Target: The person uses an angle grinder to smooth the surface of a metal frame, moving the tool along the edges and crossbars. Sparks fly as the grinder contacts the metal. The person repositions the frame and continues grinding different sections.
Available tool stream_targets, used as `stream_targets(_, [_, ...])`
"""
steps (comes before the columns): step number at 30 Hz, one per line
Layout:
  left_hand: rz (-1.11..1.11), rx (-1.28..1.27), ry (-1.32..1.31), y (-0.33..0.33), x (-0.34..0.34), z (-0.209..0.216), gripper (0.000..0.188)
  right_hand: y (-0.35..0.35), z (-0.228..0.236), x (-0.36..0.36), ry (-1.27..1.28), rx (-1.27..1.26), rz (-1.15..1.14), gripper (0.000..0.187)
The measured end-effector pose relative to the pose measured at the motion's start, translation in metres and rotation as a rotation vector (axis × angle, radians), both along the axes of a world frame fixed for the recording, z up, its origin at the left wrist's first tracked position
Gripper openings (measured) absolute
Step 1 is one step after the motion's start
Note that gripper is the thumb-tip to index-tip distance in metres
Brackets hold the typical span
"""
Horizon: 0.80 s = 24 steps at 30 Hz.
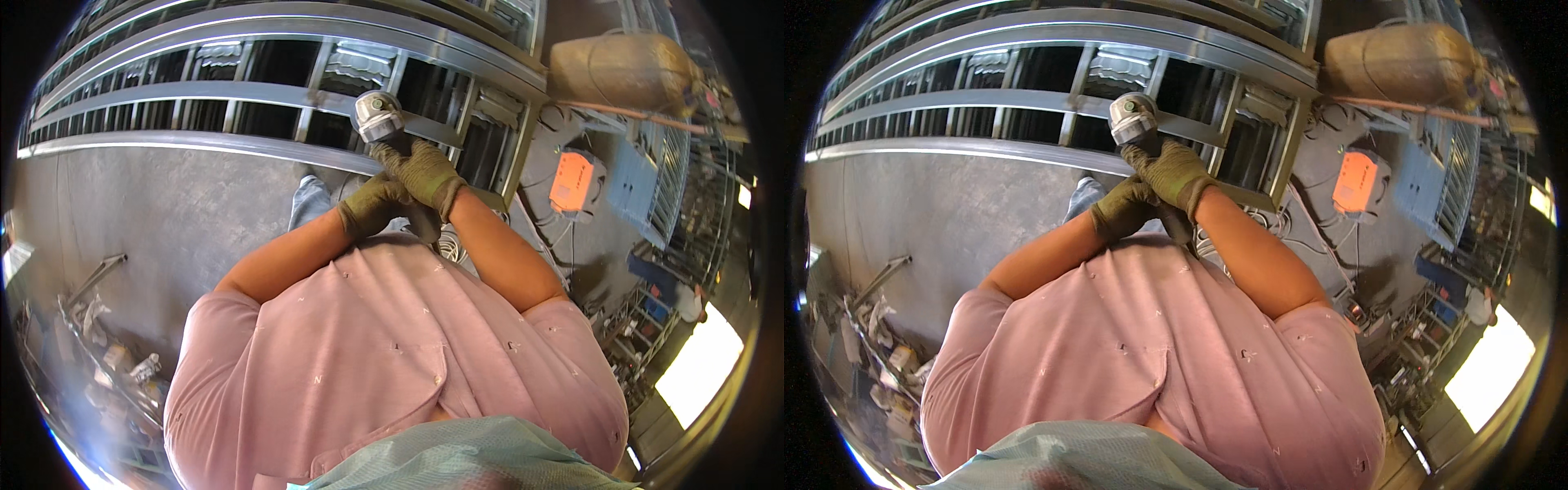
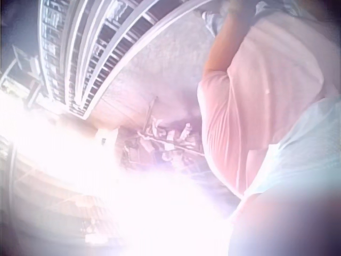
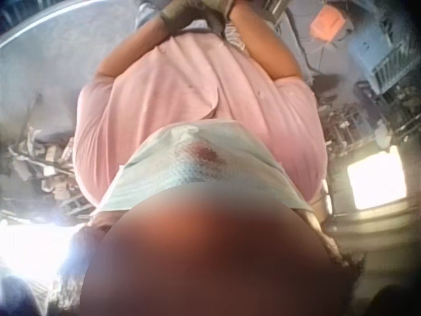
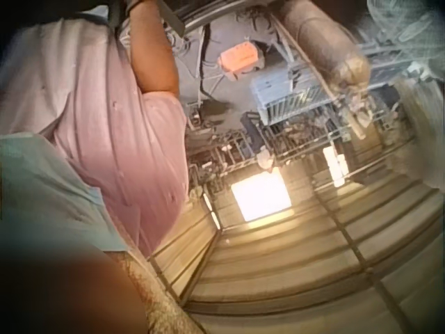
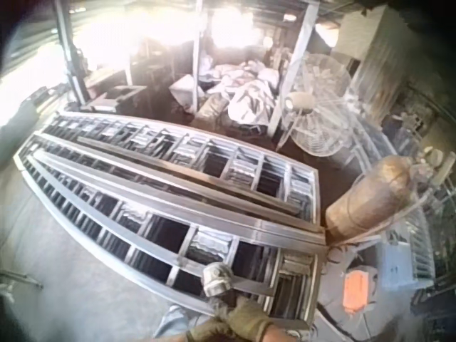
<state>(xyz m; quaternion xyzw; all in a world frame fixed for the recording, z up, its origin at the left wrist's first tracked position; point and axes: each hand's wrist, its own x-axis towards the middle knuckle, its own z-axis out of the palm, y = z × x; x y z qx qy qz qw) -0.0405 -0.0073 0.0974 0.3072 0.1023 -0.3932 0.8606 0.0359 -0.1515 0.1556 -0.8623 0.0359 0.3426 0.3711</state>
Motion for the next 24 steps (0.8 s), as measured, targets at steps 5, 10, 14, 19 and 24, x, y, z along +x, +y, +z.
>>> stream_targets(5, [0.146,-0.150,0.034,0.036,0.012,-0.018,0.026,0.047,-0.017,0.035,-0.022,0.012,0.147,0.080])
stream_targets(10, [0.047,-0.126,-0.024,0.025,0.016,-0.025,0.031,0.039,0.005,0.038,0.043,-0.015,0.128,0.068])
stream_targets(14, [0.139,-0.137,0.079,0.000,0.021,-0.023,0.033,0.019,0.009,0.021,-0.045,-0.051,-0.011,0.063])
stream_targets(19, [0.097,0.381,-1.017,0.009,0.056,-0.051,0.031,0.025,-0.003,0.048,-0.241,-0.083,0.097,0.052])
stream_targets(24, [0.192,0.213,-0.466,-0.001,0.072,-0.066,0.028,0.028,-0.005,0.084,-0.244,-0.105,0.284,0.068])
